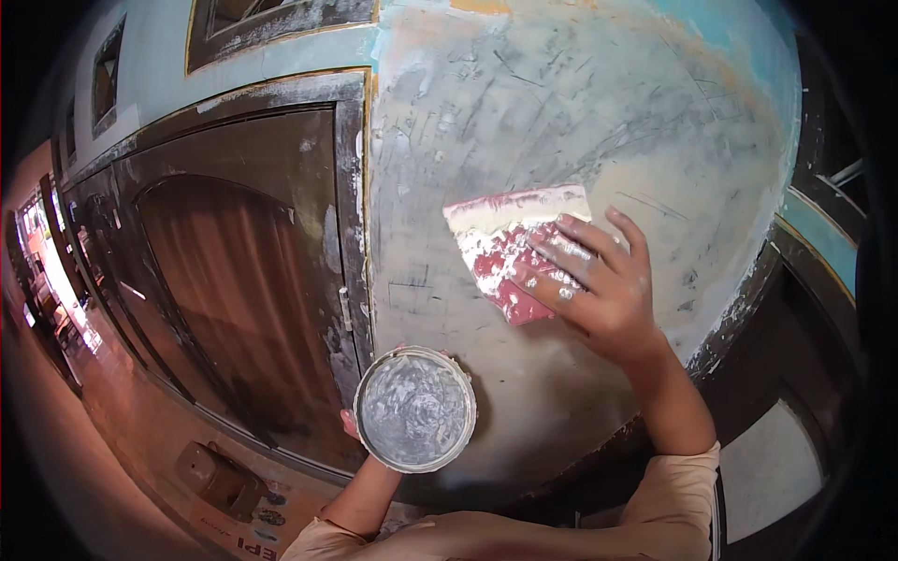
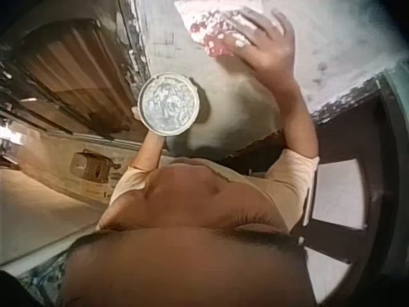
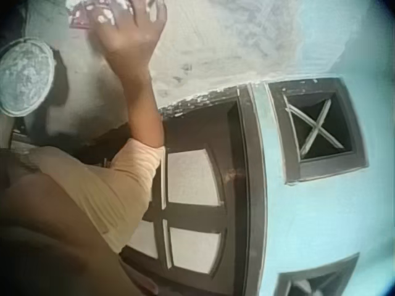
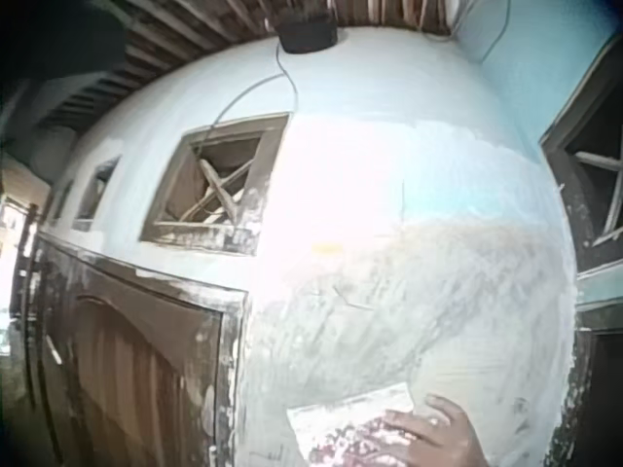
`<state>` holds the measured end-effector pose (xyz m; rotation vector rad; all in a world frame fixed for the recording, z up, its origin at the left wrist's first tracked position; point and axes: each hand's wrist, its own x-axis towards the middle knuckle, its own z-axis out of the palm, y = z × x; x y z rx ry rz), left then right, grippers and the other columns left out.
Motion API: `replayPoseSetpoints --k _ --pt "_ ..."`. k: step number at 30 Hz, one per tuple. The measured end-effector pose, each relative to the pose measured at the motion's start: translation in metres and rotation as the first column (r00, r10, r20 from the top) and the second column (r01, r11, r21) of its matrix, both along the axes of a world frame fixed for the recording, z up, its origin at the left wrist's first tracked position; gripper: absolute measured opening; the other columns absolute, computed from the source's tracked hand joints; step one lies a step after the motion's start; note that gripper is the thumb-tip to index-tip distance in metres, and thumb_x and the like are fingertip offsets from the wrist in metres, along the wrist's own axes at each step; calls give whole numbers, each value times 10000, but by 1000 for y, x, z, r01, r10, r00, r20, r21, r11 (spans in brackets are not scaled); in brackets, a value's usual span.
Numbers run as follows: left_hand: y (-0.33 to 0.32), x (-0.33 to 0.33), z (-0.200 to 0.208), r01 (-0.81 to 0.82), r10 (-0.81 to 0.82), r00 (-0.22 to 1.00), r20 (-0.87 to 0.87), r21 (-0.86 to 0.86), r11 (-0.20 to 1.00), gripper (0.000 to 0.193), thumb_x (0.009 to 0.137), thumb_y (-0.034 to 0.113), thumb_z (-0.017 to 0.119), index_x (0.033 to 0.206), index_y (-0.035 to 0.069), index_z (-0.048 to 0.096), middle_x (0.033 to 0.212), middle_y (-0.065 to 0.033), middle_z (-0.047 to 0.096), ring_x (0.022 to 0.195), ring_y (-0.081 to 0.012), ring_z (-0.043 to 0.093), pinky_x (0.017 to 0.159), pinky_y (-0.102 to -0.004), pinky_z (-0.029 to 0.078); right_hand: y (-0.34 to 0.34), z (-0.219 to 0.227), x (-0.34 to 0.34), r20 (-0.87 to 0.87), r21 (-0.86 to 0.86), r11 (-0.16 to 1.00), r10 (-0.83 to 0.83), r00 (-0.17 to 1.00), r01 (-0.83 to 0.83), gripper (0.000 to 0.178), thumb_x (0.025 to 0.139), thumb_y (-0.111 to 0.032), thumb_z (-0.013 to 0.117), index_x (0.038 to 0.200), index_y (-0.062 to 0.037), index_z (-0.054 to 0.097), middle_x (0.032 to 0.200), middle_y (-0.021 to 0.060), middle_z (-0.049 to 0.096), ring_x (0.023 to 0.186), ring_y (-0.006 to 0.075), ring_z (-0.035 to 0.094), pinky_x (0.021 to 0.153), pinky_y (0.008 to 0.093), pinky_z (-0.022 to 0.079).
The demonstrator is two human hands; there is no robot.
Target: The person applies and smooths putty onto a wall using a putty knife.
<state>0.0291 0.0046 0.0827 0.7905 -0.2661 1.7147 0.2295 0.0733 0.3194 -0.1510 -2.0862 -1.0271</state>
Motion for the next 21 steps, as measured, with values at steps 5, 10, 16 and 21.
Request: replayPoseSetpoints --k 5,10,16,21 --pt "0 -41 -10 39 -37 999 39 -49 998 1080 625 846 633 1470 222 383 1478 -267 342 1304 -519 391 1014 -683 402 34 17 -50 -73 211 975 -55 996 69 164 818 -246 661 955 -295 738 1070 -31 716 1108 209 631 1063 459 352" --pt "0 -73 -15 8 -8 1000 1 -70 998 1097 615 855 634 1459 199 390 1447 -272 378 1307 -492 403 1031 -653 408 47 40 -89 -72 289 954 -60 996 79 201 829 -257 643 997 -317 736 1113 -55 704 1140 197 612 1066 448 358" --pt "-4 -96 -13 29 -28 999 35 -40 999 1113 611 859 631 1464 191 379 1459 -279 350 1307 -484 406 1033 -646 413 53 42 -122 -12 333 936 -114 993 112 243 839 -268 629 1048 -361 711 1163 -92 683 1207 161 572 1132 479 288" --pt "-16 -104 -3 58 -57 998 41 -25 998 1118 615 858 629 1490 218 354 1466 -286 334 1302 -491 408 1025 -650 412 51 41 -118 21 212 946 -255 967 245 288 850 -244 605 1087 -376 700 1217 -103 662 1261 176 540 1151 536 232"
